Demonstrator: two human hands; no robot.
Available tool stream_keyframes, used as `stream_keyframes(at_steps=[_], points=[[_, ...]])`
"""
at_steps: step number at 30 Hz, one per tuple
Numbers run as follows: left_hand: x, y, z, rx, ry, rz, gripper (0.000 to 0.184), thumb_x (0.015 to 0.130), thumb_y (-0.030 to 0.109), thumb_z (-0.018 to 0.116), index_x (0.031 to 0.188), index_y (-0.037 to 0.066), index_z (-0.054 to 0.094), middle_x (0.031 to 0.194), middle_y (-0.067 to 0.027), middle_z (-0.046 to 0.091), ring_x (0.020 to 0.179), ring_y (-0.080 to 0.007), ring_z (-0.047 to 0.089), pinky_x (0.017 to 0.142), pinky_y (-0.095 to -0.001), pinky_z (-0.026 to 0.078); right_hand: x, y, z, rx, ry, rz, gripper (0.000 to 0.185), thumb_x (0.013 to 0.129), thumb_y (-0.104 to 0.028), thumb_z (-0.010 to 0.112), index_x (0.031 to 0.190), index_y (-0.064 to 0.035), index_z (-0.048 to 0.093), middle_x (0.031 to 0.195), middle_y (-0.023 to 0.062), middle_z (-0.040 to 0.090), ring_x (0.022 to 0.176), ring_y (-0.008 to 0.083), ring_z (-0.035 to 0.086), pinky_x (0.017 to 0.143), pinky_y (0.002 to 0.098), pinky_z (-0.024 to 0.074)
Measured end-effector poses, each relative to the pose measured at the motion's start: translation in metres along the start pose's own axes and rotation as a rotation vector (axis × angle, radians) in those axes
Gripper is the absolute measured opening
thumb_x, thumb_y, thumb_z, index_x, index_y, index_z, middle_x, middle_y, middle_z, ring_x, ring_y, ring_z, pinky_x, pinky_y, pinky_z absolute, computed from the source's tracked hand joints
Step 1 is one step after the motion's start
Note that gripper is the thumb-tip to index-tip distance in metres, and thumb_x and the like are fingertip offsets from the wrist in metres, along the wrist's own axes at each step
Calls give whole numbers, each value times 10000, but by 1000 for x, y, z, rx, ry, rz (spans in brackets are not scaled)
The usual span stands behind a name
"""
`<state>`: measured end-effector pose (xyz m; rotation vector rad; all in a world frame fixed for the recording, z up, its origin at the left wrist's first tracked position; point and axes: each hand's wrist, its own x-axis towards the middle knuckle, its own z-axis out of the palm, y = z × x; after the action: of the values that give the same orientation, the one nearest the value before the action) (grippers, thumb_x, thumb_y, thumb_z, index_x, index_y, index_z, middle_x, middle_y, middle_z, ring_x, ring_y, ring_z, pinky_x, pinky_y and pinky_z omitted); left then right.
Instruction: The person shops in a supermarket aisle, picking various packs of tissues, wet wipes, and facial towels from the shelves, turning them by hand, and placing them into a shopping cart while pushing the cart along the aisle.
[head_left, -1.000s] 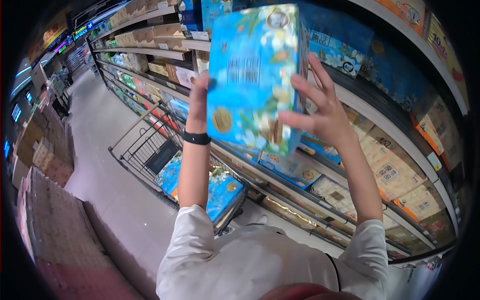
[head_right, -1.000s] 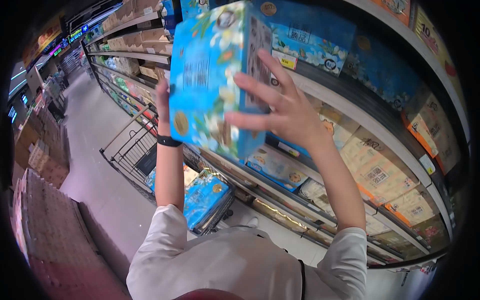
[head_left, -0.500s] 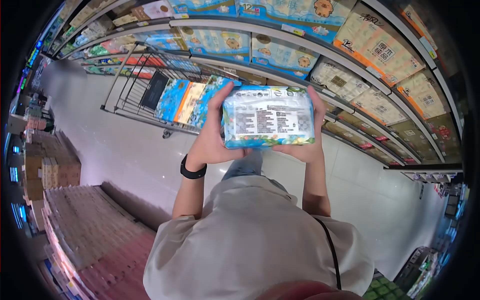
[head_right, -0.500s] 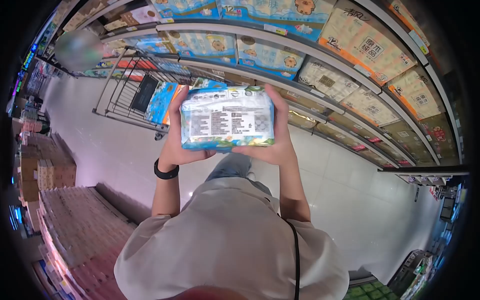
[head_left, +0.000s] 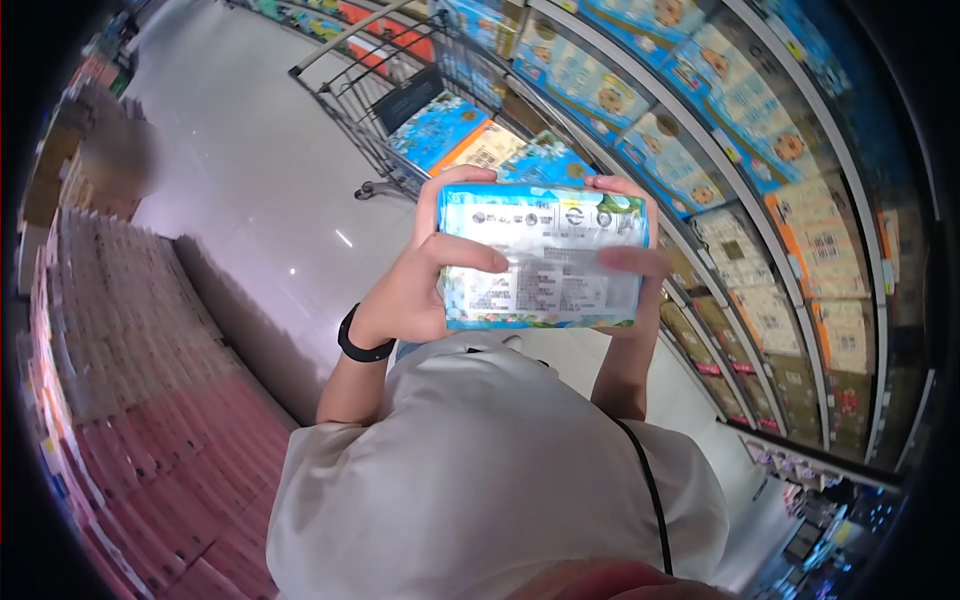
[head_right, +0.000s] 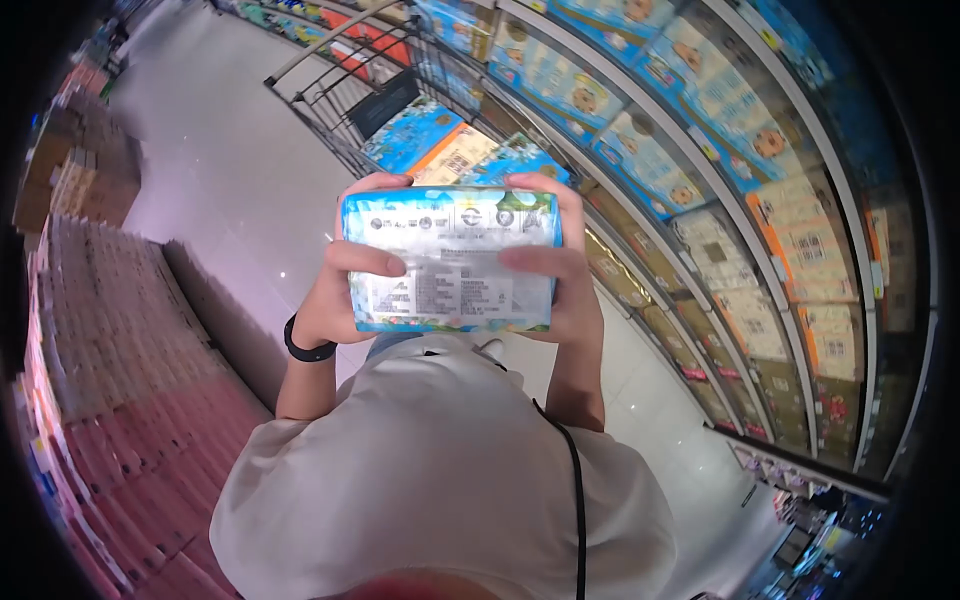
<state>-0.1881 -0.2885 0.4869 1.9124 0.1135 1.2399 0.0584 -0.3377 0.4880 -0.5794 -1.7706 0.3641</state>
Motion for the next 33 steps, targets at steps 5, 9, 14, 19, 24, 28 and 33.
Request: stream_keyframes(at_steps=[5,9,14,19,24,28,33], points=[[-50,28,-114,21,255,-15,578,716,140,872,1206,205,574,1469,-285,291,1353,-457,389,1062,-511,408,84,3,132,639,104,634,533,679,-211,907,1123,-217,612,1423,288,400,1276,464,489,1028,531,446],[-81,40,-193,211,237,-104,598,696,124,887,1197,209,572,1482,-283,271,1355,-454,397,1060,-505,418,108,47,203,454,-79,373,468,681,-164,898,1065,-236,641,1433,296,370,1279,469,485,1022,533,464],[-98,15,-241,143,217,-109,553,691,49,871,1128,239,590,1497,-276,244,1346,-455,387,1039,-496,439,123,85,244,378,-165,30,472,694,-106,863,1090,-253,653,1464,232,374,1339,426,439,1070,500,430],[-94,-49,-257,-27,219,-123,638,664,25,877,1174,214,544,1502,-276,246,1314,-426,419,1044,-489,440,135,90,244,470,63,819,677,685,-49,855,1281,-182,563,1442,158,432,1301,334,468,1052,448,432],[-77,-118,-267,-81,116,-616,1199,656,-70,832,1543,121,47,1470,-209,383,1355,-323,440,1080,-465,426,78,152,246,176,131,758,962,613,-30,923,1410,-147,397,1426,157,434,1297,237,478,1008,393,466],[-112,-237,-252,-572,-25,-982,1007,794,-91,715,1560,117,95,1384,-147,489,1304,-257,490,1059,-404,446,23,226,268,315,774,1504,908,766,-294,858,1449,-102,291,1187,102,599,1119,190,575,856,332,479],[-95,-290,-260,-736,-12,-1434,713,902,39,645,1521,104,298,1395,-120,490,1275,-234,509,1044,-366,453,-12,280,276,366,894,1560,821,864,-376,762,1487,-68,325,1216,116,618,1084,182,593,854,305,474]])
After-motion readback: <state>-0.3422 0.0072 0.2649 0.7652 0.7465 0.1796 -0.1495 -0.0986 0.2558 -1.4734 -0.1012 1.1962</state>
